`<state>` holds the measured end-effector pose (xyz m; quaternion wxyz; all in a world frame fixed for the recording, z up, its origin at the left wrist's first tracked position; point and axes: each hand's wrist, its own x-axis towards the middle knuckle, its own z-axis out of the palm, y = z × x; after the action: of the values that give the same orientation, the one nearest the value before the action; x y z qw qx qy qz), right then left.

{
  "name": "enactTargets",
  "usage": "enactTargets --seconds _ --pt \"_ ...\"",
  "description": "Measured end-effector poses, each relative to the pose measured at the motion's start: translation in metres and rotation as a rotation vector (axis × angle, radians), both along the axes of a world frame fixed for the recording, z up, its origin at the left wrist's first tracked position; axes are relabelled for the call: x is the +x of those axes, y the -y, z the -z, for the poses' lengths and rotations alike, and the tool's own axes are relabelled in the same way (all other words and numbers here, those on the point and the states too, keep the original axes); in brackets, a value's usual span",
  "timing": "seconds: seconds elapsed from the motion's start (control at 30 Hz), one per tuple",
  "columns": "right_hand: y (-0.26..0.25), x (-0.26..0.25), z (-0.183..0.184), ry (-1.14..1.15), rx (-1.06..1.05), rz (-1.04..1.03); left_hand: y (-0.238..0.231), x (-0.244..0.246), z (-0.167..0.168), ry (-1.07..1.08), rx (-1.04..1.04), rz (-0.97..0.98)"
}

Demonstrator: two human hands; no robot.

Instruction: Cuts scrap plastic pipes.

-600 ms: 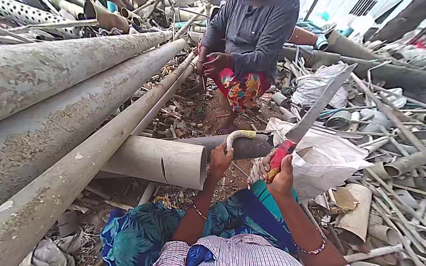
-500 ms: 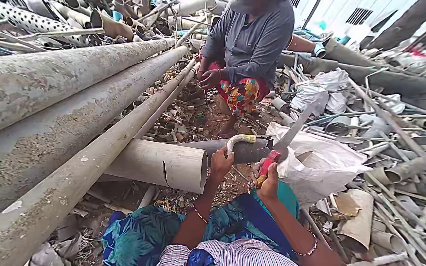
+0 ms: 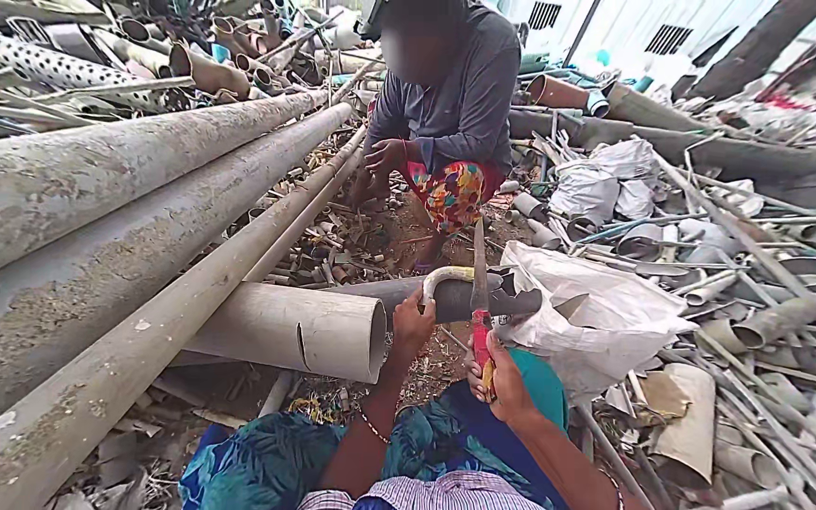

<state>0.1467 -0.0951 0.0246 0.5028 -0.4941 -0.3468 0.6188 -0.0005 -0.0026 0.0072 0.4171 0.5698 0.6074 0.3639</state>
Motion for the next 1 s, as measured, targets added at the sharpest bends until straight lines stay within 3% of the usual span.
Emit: enactTargets --seconds 0.07,0.13,0.17,0.27,0.3,0.33,0.43,0.47,0.5,0.53,0.6,0.63,0.67,0.7,0.8,0.83,0.87,0.93,1.0 --pt "-0.004 0.011 0.0 0.004 0.482 0.081 0.002 0.001 0.002 0.0 0.005 -0.014" --pt "-0.016 0.015 0.015 0.034 0.702 0.198 0.001 0.002 0.001 -0.002 -0.008 -0.015" --pt "-0.012 0.011 0.024 0.028 0.61 0.207 0.002 0.002 0.001 -0.009 -0.01 -0.015" --pt "-0.002 -0.001 0.01 -0.069 -0.223 -0.011 0.001 0.001 -0.001 -0.032 -0.015 -0.018" --pt "0.0 -0.001 0.001 -0.119 -0.281 -0.054 0.001 -0.001 0.001 -0.045 -0.014 -0.016" --pt "0.0 0.003 -0.012 -0.149 -0.193 -0.062 -0.002 -0.001 0.0 -0.045 -0.002 -0.017" --pt "-0.002 0.017 -0.019 -0.085 0.458 0.082 0.001 0.001 0.001 -0.057 0.004 -0.019" --pt "-0.008 0.019 -0.011 -0.045 0.6 0.159 0.001 0.001 0.001 -0.061 0.008 -0.02" --pt "-0.01 0.016 0.002 -0.025 0.615 0.203 0.0 0.0 0.0 -0.064 0.008 -0.02" --pt "-0.006 0.01 0.014 -0.036 0.471 0.193 -0.001 0.0 0.0 -0.064 0.002 -0.018" --pt "0.002 0.001 0.016 -0.089 -0.138 0.027 -0.002 0.0 0.001 -0.049 -0.012 -0.014" --pt "0.002 0.0 0.011 -0.117 -0.304 -0.048 -0.002 -0.002 0.003 -0.048 -0.016 -0.015" --pt "0.003 0.001 0.0 -0.153 -0.324 -0.074 -0.003 -0.003 0.003 -0.051 -0.019 -0.01" --pt "0.002 0.005 -0.013 -0.179 -0.215 -0.058 -0.005 -0.002 0.002 -0.055 -0.013 -0.003" --pt "-0.008 0.017 -0.009 -0.05 0.409 0.128 -0.004 -0.001 0.004 -0.08 -0.016 0.009" --pt "-0.012 0.016 0.004 0.003 0.478 0.188 -0.004 -0.001 0.004 -0.078 -0.012 0.008" --pt "-0.011 0.011 0.016 0.027 0.378 0.194 -0.004 -0.001 0.004 -0.07 -0.008 0.005" --pt "-0.001 0.004 0.023 0.033 -0.136 0.024 -0.004 0.0 0.009 -0.051 0.002 0.001" --pt "0.004 0.004 0.013 0.014 -0.273 -0.102 -0.002 -0.004 0.014 -0.046 0.016 0.01"
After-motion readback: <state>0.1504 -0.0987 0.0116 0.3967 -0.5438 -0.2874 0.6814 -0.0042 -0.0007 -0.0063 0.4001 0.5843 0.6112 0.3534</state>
